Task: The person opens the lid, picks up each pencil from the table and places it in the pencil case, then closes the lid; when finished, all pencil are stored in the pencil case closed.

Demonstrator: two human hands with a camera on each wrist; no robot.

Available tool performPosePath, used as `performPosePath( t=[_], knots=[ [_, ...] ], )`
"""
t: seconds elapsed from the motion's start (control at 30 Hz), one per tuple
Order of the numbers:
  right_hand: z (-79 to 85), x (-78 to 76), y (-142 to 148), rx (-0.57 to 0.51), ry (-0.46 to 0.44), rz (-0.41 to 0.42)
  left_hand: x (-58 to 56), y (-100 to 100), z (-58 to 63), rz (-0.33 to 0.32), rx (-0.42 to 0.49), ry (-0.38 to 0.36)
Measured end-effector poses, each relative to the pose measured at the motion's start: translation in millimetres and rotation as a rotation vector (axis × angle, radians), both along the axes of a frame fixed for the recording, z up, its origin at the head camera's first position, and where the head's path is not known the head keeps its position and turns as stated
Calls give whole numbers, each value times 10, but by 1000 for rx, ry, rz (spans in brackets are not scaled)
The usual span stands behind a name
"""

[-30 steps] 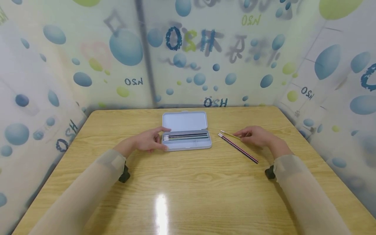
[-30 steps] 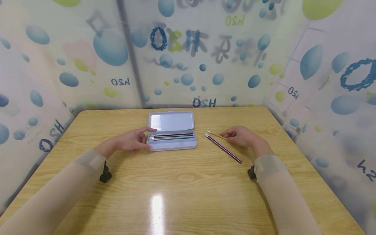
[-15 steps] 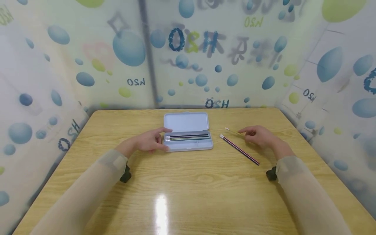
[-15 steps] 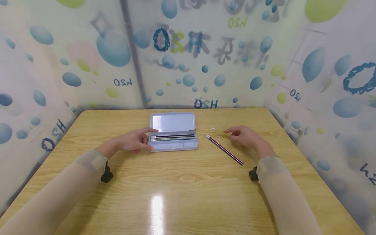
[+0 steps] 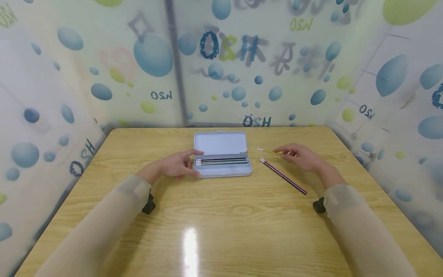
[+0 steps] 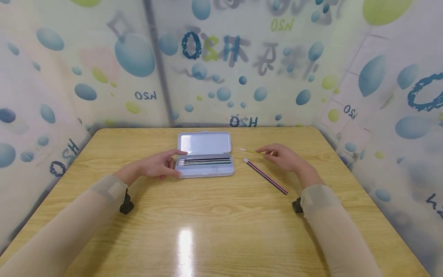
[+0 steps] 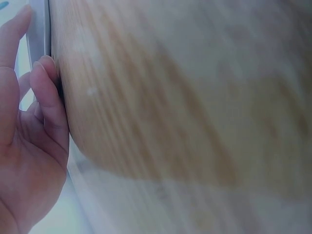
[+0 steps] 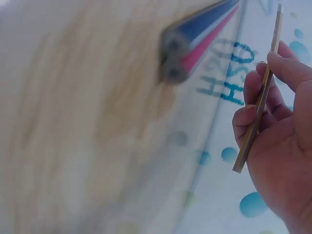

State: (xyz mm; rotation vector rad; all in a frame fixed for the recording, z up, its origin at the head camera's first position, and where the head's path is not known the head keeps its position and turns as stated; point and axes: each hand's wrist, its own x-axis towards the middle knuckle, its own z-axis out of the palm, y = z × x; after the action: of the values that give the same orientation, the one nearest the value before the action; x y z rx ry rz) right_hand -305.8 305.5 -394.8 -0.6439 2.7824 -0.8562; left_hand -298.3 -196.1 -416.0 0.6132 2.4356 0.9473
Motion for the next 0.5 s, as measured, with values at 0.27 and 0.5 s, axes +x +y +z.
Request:
performPosePath(
  t=[0.27, 0.5],
  knots=[
    [51, -39, -284, -5, 42, 50, -1, -16, -12, 6, 6, -16],
    [87, -83, -547, -30, 46, 94, -2, -5, -3, 10, 22, -33]
  ],
)
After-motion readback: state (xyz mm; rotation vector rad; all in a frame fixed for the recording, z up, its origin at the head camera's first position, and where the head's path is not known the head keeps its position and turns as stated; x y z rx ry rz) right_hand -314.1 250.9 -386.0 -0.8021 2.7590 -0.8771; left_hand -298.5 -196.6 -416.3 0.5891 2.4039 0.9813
